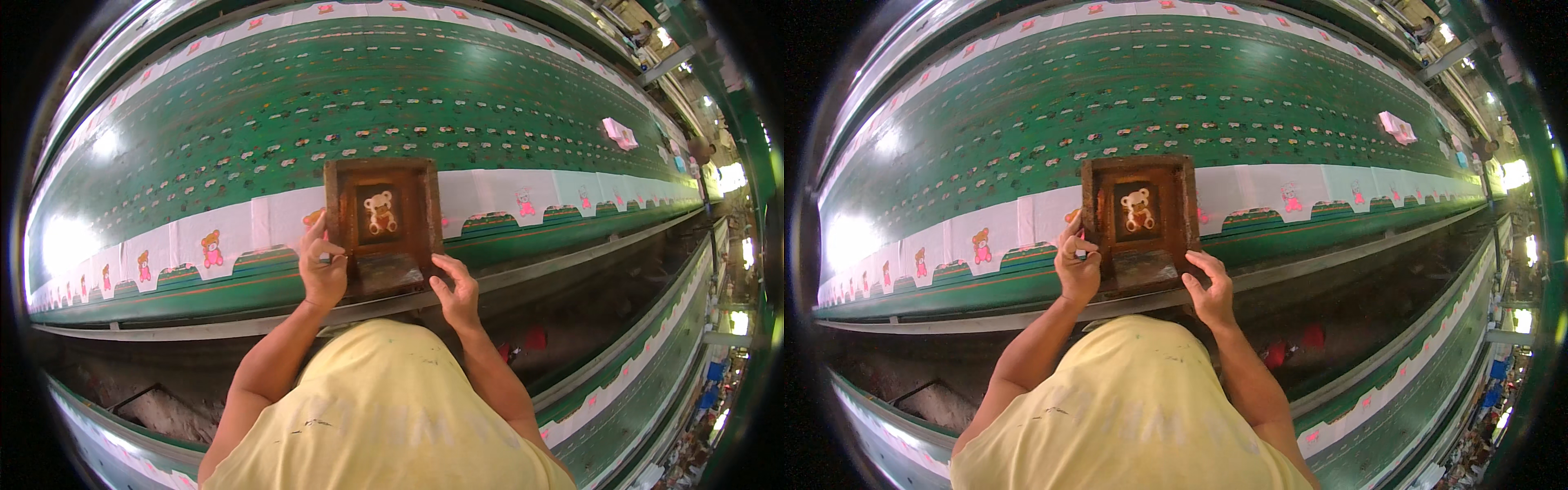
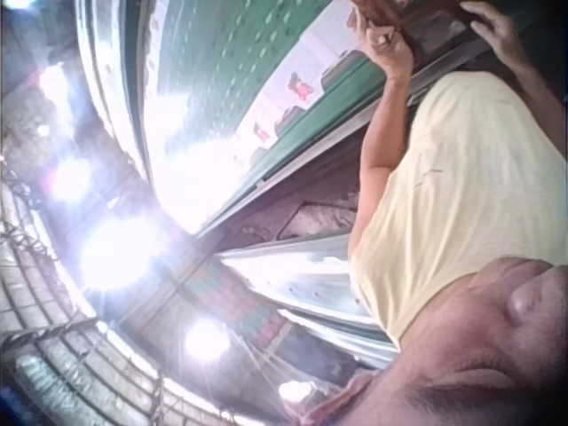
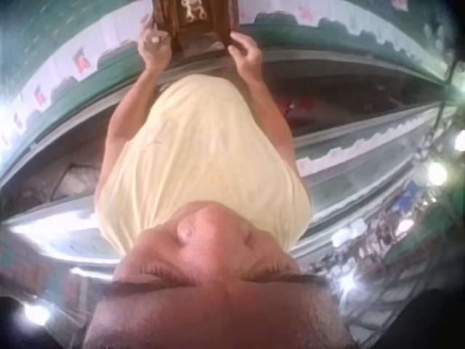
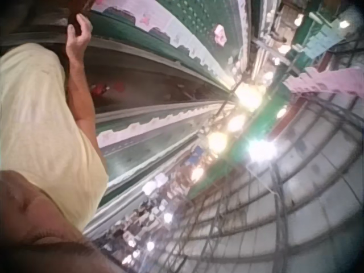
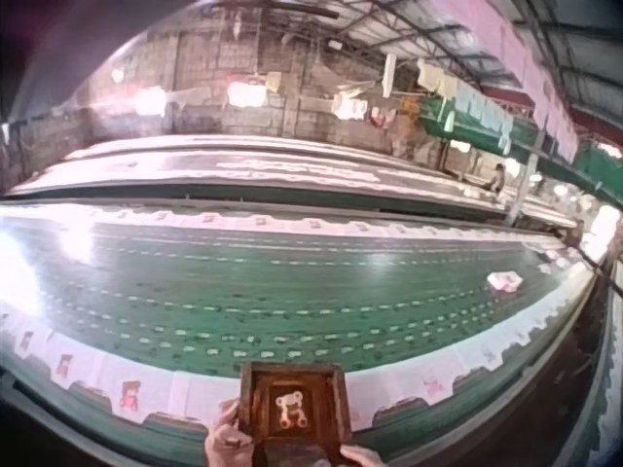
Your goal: The person repeatedly rubs a wooden block with a teddy bear design onto a long strip of fabric moving along a green conveyor belt. The person holds the block with both hands and applies pressure to transfer the design onto the fabric. The fabric strip features repeated teddy bear prints as it progresses down the line.
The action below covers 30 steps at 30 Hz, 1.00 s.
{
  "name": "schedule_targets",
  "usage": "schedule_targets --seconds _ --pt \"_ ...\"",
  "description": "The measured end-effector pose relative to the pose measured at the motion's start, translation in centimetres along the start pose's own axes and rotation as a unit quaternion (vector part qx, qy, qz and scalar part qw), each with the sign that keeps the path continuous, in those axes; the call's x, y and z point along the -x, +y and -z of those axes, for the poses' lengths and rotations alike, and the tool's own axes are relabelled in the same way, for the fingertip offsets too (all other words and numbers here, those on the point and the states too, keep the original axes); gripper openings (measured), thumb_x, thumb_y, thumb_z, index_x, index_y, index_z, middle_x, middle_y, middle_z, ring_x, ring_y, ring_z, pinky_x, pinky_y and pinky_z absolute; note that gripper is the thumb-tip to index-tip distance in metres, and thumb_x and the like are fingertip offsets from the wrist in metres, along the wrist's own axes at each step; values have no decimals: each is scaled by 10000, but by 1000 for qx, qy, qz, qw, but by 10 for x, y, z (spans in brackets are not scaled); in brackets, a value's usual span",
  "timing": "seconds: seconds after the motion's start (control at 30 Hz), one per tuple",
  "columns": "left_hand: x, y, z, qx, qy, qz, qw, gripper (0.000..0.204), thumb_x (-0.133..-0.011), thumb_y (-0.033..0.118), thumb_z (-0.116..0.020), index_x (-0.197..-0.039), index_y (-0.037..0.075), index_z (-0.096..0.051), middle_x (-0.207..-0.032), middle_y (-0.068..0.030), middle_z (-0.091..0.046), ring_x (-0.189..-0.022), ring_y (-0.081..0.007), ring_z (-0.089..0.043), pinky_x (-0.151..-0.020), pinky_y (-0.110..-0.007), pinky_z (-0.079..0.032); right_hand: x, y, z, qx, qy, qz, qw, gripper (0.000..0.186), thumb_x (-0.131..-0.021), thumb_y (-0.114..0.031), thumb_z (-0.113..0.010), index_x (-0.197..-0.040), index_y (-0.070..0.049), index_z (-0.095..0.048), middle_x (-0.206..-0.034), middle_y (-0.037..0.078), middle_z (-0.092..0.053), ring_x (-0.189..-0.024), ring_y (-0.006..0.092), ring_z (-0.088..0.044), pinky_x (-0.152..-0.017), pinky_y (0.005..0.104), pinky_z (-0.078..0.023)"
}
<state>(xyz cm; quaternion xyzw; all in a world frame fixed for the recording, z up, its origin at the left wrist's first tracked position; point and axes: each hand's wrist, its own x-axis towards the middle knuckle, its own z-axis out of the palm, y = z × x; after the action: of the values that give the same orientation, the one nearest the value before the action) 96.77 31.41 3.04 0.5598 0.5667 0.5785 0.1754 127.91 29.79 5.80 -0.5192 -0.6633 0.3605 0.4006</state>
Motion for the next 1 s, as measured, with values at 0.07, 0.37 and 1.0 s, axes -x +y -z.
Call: schedule_targets --seconds 0.07,0.37,1.0 --pt "6 0 -39 22 -2 22 1000 297 -767 -194 -668 -919 61 -649 -1667 -269 -616 -1530 -440 -598 -1300 -519 -442 -5 16 32 4 6 -1 1000 401 -1024 -134 -807 -1405 -11 -775 -1454 155 -778 -1448 340 -664 -1237 457 -496" --pt "23 6 -126 172 22 153 973 234 -794 -182 -634 -886 32 -612 -1642 -268 -655 -1524 -313 -627 -1241 -374 -455 -23 61 124 -31 -17 12 999 373 -980 -44 -800 -1352 -36 -792 -1415 127 -791 -1437 354 -661 -1241 466 -488" --pt "20 17 -126 202 29 277 939 218 -766 -208 -627 -805 5 -600 -1662 -294 -622 -1511 -284 -629 -1224 -369 -474 -72 21 95 193 -232 294 907 359 -942 -92 -772 -1299 -73 -795 -1373 119 -724 -1330 345 -660 -1107 499 -551"
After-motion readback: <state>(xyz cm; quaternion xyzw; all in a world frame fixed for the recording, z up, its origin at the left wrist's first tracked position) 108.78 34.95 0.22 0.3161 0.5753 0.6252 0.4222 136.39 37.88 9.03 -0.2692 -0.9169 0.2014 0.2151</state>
